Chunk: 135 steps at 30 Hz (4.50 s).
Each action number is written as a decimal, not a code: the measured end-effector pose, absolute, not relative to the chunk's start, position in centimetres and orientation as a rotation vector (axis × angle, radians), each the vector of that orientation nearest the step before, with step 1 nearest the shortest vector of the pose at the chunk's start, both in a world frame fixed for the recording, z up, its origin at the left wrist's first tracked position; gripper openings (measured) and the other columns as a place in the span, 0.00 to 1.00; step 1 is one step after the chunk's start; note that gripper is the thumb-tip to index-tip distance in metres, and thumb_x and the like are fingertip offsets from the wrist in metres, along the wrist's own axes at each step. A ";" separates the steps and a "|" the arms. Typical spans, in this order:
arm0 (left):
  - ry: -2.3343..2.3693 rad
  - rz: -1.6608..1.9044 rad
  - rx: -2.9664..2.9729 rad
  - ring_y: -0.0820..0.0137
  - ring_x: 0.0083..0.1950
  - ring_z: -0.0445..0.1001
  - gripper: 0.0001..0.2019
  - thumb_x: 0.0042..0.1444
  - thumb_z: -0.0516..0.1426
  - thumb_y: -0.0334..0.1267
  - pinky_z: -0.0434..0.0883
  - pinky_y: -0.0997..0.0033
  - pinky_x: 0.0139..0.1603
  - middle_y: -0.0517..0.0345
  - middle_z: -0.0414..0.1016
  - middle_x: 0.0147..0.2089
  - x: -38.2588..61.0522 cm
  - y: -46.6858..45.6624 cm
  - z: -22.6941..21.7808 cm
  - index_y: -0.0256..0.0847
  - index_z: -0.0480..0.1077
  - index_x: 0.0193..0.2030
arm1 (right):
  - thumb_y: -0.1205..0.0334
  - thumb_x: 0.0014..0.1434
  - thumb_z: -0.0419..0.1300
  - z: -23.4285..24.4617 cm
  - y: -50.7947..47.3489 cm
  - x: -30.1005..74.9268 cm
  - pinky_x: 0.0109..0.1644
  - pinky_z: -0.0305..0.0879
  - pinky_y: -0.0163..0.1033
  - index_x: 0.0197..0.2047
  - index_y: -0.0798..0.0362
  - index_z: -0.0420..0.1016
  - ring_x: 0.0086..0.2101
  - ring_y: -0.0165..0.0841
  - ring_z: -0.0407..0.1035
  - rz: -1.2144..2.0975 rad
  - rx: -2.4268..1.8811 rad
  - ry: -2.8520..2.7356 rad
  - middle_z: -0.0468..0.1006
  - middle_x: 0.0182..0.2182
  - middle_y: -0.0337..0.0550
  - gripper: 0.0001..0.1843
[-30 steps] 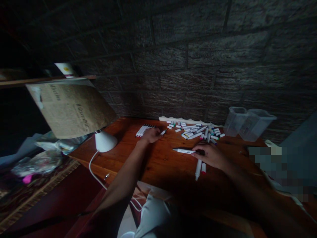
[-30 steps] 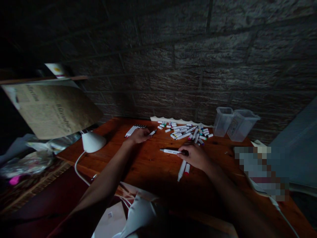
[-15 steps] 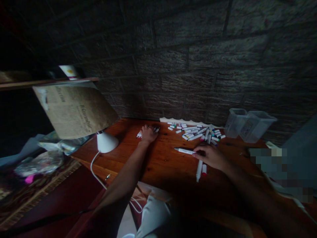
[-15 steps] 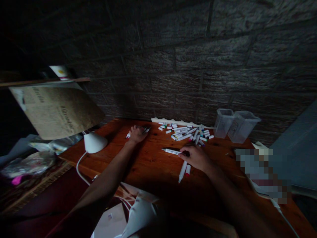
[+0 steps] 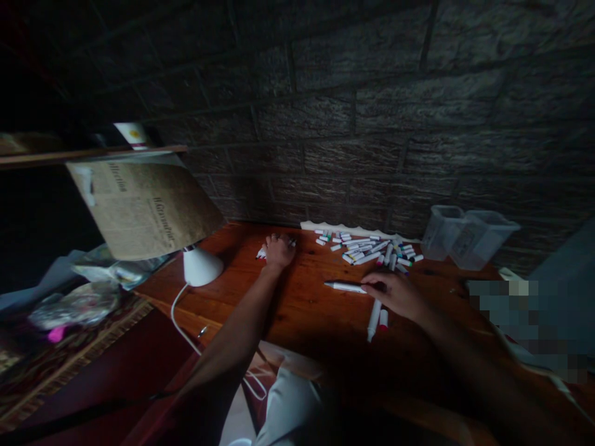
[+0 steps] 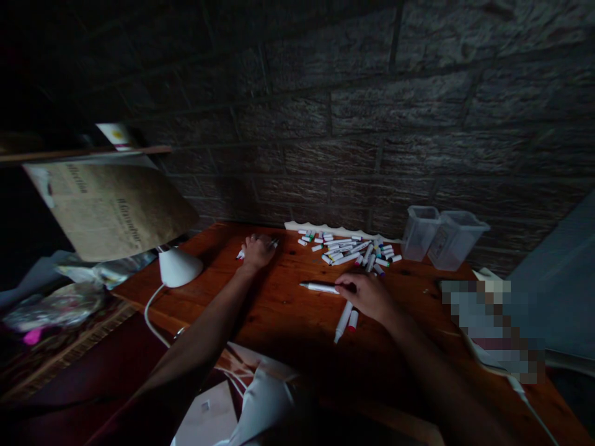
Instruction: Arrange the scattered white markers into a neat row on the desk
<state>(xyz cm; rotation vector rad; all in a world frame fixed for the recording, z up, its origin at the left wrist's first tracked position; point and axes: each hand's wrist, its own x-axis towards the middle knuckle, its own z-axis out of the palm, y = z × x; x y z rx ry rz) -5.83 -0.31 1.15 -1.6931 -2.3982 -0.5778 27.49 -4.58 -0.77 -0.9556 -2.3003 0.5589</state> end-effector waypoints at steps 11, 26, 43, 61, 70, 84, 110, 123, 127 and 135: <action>-1.317 -0.865 -3.342 0.70 0.36 0.75 0.15 0.55 0.61 0.48 0.68 0.74 0.39 0.54 0.81 0.37 1.6 -2.7 1.3 0.37 0.78 0.39 | 0.63 0.59 0.58 -0.6 -4.7 27.2 0.47 0.70 0.43 0.42 0.50 0.78 0.41 0.37 0.75 0.578 -0.959 -2.304 0.82 0.40 0.44 0.10; -1.518 -0.786 -3.226 0.72 0.34 0.72 0.10 0.51 0.60 0.33 0.67 0.74 0.36 0.56 0.78 0.37 -1.2 -1.3 1.1 0.36 0.77 0.40 | 0.60 0.61 0.54 -0.2 -4.1 27.9 0.47 0.71 0.41 0.41 0.50 0.79 0.39 0.36 0.77 0.458 -1.194 -2.079 0.83 0.39 0.42 0.12; -1.714 -0.660 -2.777 0.68 0.39 0.76 0.11 0.57 0.53 0.37 0.68 0.71 0.43 0.58 0.80 0.38 -1.5 -1.5 1.1 0.42 0.77 0.40 | 0.55 0.61 0.53 0.5 -4.6 27.7 0.43 0.69 0.39 0.39 0.51 0.80 0.35 0.35 0.75 0.465 -1.251 -2.106 0.83 0.38 0.42 0.15; -2.240 -0.517 -2.177 0.61 0.42 0.76 0.09 0.54 0.57 0.40 0.68 0.68 0.42 0.53 0.80 0.39 -3.2 -1.2 1.5 0.45 0.77 0.39 | 0.54 0.61 0.53 0.1 -4.4 27.8 0.44 0.70 0.39 0.39 0.49 0.80 0.38 0.36 0.77 0.477 -1.276 -2.106 0.83 0.38 0.42 0.15; -2.342 -0.284 -1.902 0.51 0.47 0.76 0.18 0.55 0.55 0.52 0.67 0.55 0.49 0.44 0.80 0.42 -3.0 -1.5 1.7 0.41 0.77 0.42 | 0.54 0.60 0.54 -0.1 -4.4 27.8 0.40 0.71 0.41 0.38 0.49 0.80 0.33 0.36 0.76 0.486 -1.243 -2.072 0.83 0.37 0.41 0.14; -2.400 -0.264 -1.772 0.51 0.49 0.75 0.21 0.60 0.49 0.50 0.68 0.56 0.48 0.40 0.78 0.46 -4.3 -1.7 2.1 0.38 0.76 0.45 | 0.57 0.60 0.55 0.2 -4.3 27.9 0.43 0.71 0.42 0.38 0.49 0.80 0.35 0.36 0.76 0.479 -1.242 -2.078 0.83 0.37 0.42 0.12; -2.155 -0.653 -1.867 0.55 0.53 0.70 0.19 0.60 0.51 0.50 0.65 0.60 0.54 0.45 0.77 0.48 -3.8 -0.8 1.2 0.40 0.75 0.46 | 0.69 0.53 0.57 0.5 -4.6 28.8 0.45 0.70 0.39 0.41 0.54 0.79 0.39 0.34 0.75 0.991 -0.865 -2.374 0.82 0.39 0.45 0.14; -1.113 -0.838 -3.352 0.71 0.36 0.72 0.13 0.59 0.57 0.44 0.67 0.73 0.37 0.52 0.76 0.37 4.0 -2.9 0.6 0.36 0.77 0.41 | 0.66 0.59 0.55 -0.2 -4.9 26.8 0.40 0.69 0.35 0.48 0.51 0.77 0.34 0.31 0.76 0.567 -1.043 -2.238 0.82 0.40 0.42 0.15; -1.347 -0.809 -3.253 0.71 0.35 0.72 0.10 0.56 0.59 0.41 0.67 0.73 0.37 0.55 0.77 0.36 1.9 -1.9 0.6 0.38 0.78 0.38 | 0.63 0.59 0.56 0.3 -4.6 27.5 0.39 0.69 0.35 0.44 0.52 0.78 0.33 0.31 0.75 0.559 -1.016 -2.154 0.82 0.38 0.42 0.12; -1.792 -0.697 -2.993 0.68 0.36 0.75 0.11 0.52 0.57 0.41 0.69 0.72 0.39 0.56 0.80 0.36 -3.1 -1.0 1.3 0.37 0.77 0.37 | 0.62 0.57 0.59 -0.4 -4.0 28.5 0.38 0.70 0.37 0.39 0.54 0.78 0.32 0.32 0.75 0.617 -1.038 -2.219 0.82 0.36 0.45 0.09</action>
